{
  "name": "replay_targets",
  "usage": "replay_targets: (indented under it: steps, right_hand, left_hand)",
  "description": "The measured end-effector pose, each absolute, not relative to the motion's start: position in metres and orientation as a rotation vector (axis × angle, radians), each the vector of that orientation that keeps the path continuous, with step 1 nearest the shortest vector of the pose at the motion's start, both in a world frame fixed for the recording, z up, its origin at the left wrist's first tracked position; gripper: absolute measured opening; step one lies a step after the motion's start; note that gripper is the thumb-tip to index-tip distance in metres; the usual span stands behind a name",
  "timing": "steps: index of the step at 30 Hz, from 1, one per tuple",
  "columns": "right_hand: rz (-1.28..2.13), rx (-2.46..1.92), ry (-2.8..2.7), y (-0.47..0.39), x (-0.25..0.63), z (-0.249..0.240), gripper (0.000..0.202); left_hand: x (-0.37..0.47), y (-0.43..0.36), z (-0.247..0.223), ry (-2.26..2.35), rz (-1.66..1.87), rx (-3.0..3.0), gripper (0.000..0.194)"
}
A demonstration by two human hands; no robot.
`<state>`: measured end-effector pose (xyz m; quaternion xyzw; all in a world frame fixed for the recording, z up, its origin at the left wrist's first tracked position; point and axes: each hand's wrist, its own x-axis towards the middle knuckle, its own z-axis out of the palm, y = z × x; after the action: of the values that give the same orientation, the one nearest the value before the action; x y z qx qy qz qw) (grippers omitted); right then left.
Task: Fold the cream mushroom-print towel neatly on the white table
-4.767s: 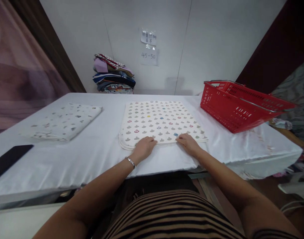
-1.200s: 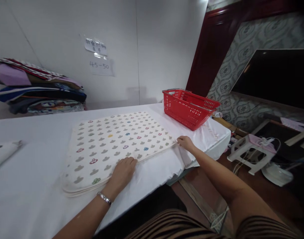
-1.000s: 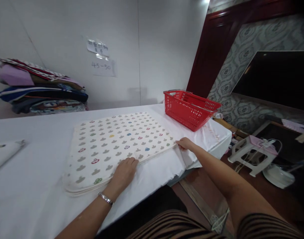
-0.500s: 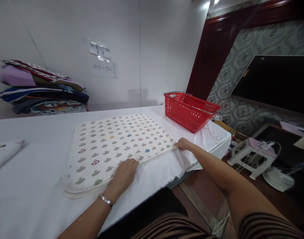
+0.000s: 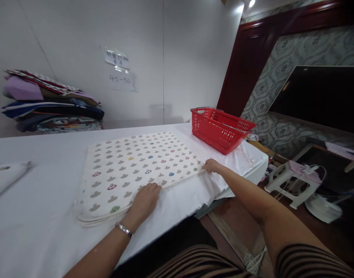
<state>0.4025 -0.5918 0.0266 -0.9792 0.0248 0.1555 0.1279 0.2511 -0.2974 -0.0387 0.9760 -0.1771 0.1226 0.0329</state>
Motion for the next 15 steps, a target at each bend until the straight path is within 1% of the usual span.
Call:
replay_targets:
  steps: [5, 11, 15]
  right_hand:
    - [0.484, -2.800, 0.125, -0.590, 0.403, 0.025, 0.018]
    - [0.544, -2.719, 0.202, -0.592, 0.407, 0.020, 0.028]
    - [0.561, -2.653, 0.229, -0.594, 0.414, 0.017, 0.026]
  left_hand:
    - [0.251, -0.297, -0.039, -0.554, 0.380, 2.995, 0.028]
    - [0.250, -0.297, -0.039, -0.546, 0.412, 2.982, 0.028]
    - [0.250, -0.298, -0.040, -0.535, 0.429, 2.971, 0.027]
